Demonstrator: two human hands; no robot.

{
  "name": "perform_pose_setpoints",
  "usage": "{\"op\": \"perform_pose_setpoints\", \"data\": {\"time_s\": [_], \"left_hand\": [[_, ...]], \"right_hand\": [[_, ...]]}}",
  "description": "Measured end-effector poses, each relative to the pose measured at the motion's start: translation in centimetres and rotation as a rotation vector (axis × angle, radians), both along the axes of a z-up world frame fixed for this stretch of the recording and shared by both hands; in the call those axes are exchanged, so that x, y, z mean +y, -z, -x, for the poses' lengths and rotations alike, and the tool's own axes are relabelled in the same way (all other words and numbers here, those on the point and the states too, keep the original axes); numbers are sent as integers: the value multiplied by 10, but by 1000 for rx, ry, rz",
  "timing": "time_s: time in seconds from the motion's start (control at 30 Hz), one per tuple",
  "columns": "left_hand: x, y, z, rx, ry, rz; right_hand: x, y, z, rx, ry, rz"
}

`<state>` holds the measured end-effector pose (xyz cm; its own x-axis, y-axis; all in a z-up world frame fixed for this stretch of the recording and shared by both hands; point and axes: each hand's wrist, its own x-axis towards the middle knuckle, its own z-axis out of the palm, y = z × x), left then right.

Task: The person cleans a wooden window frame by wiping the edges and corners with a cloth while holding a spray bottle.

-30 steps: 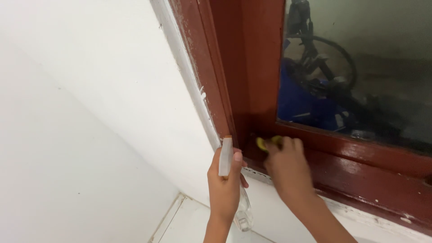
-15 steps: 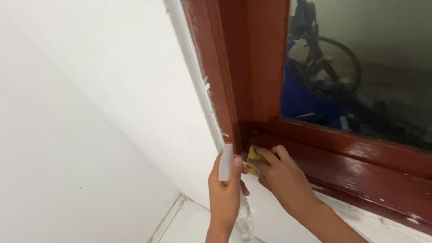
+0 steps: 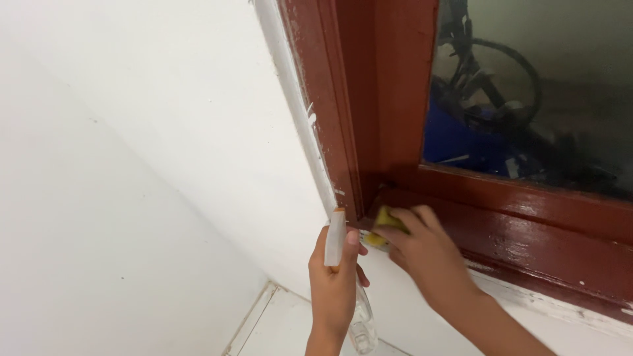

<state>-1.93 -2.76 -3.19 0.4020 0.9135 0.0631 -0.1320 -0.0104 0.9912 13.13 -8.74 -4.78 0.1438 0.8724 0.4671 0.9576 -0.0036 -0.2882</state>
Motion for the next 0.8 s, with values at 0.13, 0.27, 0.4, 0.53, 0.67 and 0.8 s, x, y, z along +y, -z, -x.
{"op": "perform_pose_setpoints", "data": {"time_s": [0.13, 0.27, 0.4, 0.53, 0.67, 0.8], "left_hand": [[-1, 3, -8, -48, 15, -6], [-4, 4, -15, -52, 43, -6], [-2, 1, -17, 16, 51, 31], [2, -4, -20, 20, 58, 2], [8, -11, -23, 72, 102, -27], [17, -13, -29, 97, 133, -55]], "right_hand": [[16, -2, 10, 99, -47, -15], [-9, -11, 0, 200, 103, 37], [-27, -13, -1, 272, 275, -41], [4, -5, 4, 190, 274, -145], [33, -13, -16, 264, 241, -130], [16, -19, -22, 232, 312, 5]]}}
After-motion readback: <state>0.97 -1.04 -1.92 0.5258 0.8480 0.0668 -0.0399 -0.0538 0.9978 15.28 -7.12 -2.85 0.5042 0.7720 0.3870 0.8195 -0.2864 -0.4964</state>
